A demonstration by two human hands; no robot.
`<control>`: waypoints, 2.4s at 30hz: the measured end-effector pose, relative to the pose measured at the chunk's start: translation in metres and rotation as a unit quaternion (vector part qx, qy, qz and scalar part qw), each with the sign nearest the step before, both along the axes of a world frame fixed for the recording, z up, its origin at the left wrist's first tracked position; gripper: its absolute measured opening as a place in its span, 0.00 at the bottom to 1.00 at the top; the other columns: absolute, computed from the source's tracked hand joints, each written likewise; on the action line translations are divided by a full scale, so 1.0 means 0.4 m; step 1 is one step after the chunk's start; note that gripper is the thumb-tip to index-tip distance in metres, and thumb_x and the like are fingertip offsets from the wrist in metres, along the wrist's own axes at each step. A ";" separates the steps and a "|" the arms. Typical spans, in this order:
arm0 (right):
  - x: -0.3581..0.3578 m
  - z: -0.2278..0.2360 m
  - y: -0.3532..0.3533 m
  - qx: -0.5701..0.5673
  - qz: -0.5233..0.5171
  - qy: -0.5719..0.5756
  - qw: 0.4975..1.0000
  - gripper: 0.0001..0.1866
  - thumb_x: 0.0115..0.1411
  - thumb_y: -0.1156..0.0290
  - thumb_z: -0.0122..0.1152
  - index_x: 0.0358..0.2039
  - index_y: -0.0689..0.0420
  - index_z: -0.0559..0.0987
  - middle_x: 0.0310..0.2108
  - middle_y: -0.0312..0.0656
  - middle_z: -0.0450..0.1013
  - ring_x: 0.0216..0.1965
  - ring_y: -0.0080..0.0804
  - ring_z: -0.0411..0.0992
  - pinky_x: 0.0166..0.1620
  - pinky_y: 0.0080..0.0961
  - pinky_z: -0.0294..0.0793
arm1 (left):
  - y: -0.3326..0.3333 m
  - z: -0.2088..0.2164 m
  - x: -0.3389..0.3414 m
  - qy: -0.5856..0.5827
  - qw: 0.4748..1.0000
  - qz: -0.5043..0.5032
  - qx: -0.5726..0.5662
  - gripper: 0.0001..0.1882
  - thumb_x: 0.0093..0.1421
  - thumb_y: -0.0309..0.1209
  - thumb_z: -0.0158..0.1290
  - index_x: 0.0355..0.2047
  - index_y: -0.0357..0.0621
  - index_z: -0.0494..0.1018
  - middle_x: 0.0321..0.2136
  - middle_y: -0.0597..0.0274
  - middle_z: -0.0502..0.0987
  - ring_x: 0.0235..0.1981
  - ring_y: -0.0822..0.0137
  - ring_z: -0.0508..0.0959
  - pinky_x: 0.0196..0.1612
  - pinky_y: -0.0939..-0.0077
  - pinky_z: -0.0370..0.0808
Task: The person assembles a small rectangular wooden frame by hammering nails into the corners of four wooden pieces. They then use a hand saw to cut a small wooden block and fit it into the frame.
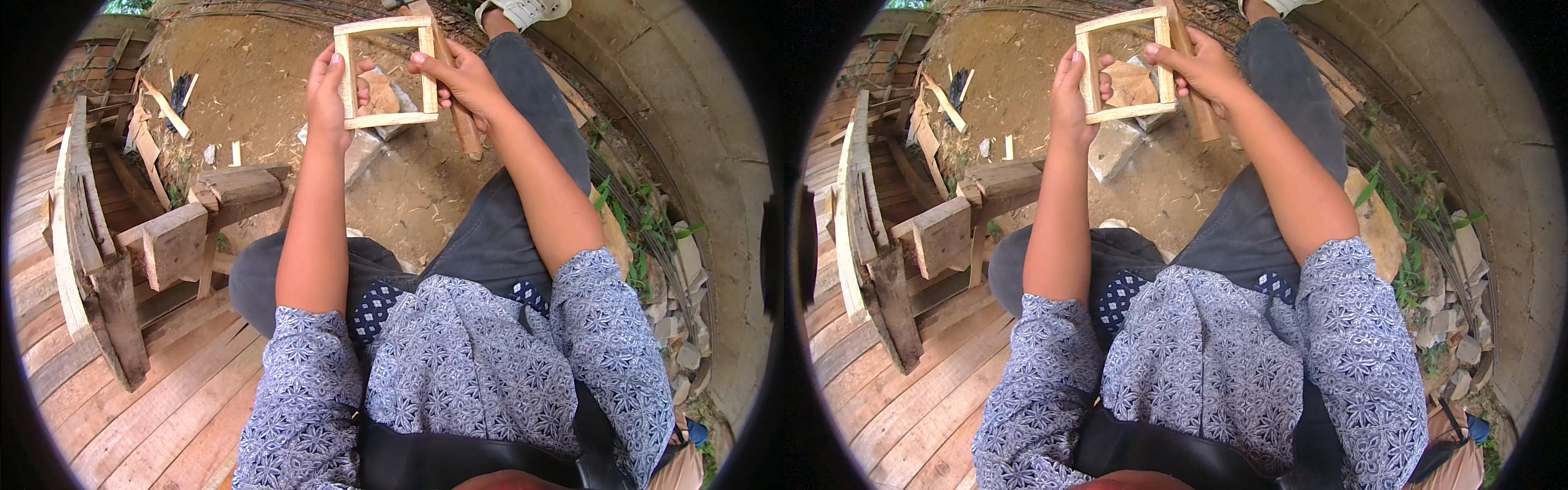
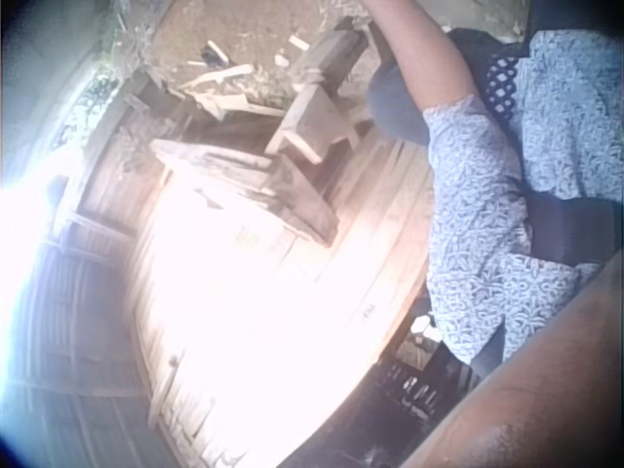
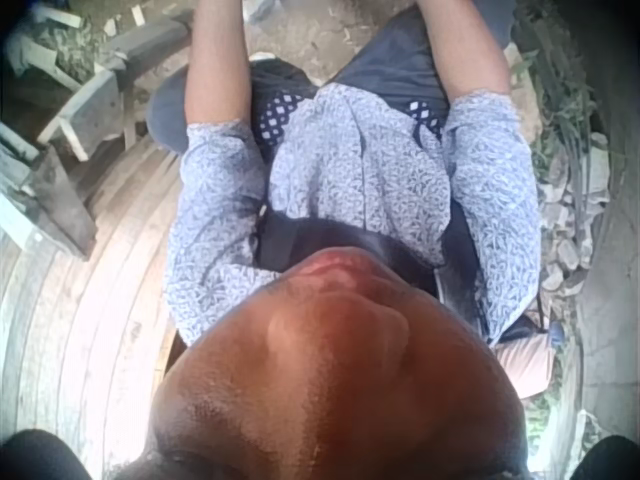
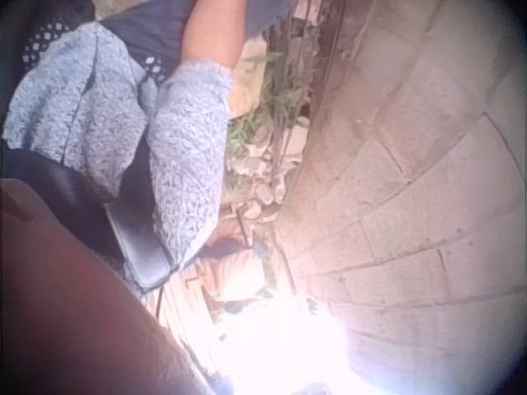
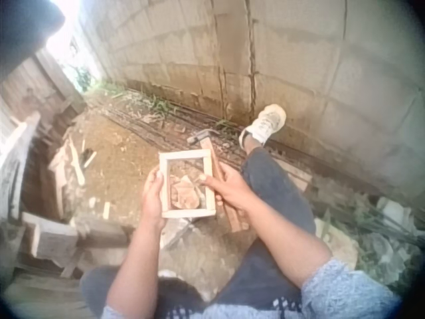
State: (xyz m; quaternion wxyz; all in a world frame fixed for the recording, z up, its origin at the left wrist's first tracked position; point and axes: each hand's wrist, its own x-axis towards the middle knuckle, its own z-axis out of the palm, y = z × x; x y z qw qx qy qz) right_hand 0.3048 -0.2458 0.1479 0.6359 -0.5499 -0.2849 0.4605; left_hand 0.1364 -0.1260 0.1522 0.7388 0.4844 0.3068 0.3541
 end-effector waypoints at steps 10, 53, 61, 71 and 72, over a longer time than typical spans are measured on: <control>-0.008 0.016 -0.019 0.006 -0.009 0.029 1.000 0.28 0.54 0.56 0.75 0.47 0.61 0.74 0.26 0.32 0.73 0.19 0.12 0.65 0.19 0.11 0.68 | -0.048 -0.099 0.037 0.274 0.943 -0.074 0.171 0.30 0.73 0.48 0.36 0.62 0.35 0.63 0.47 0.49 0.77 0.52 0.55 0.74 0.61 0.61 0.65; 0.064 0.000 -0.038 0.030 -0.058 0.120 0.991 0.21 0.71 0.52 0.51 0.50 0.58 0.73 0.33 0.36 0.73 0.24 0.17 0.69 0.22 0.16 0.69 | 0.021 0.113 -0.023 -0.093 0.991 -0.078 0.064 0.19 0.69 0.31 0.46 0.57 0.37 0.67 0.27 0.63 0.69 0.18 0.75 0.68 0.14 0.82 0.64; 0.003 -0.268 0.006 -0.303 0.029 -0.295 0.906 0.27 0.62 0.66 0.54 0.63 0.50 0.68 0.40 0.49 0.76 0.38 0.38 0.76 0.39 0.36 0.77 | 0.060 0.178 -0.067 -0.193 0.978 -0.036 0.073 0.25 0.68 0.39 0.38 0.59 0.33 0.65 0.28 0.61 0.66 0.18 0.73 0.63 0.15 0.82 0.62; -0.055 -0.363 -0.081 -0.500 0.246 -0.415 0.720 0.33 0.58 0.69 0.57 0.66 0.52 0.66 0.53 0.55 0.74 0.56 0.47 0.73 0.58 0.40 0.71 | 0.084 0.259 -0.137 -0.286 0.952 -0.044 0.099 0.31 0.69 0.47 0.32 0.58 0.33 0.66 0.27 0.60 0.66 0.18 0.69 0.65 0.17 0.77 0.65; -0.038 -0.423 -0.083 -0.512 0.277 -0.432 0.689 0.30 0.60 0.67 0.57 0.64 0.55 0.68 0.53 0.56 0.75 0.57 0.48 0.73 0.58 0.38 0.71 | 0.084 0.273 -0.148 -0.286 0.951 -0.036 0.109 0.31 0.69 0.47 0.33 0.58 0.34 0.66 0.27 0.60 0.66 0.18 0.69 0.65 0.17 0.77 0.65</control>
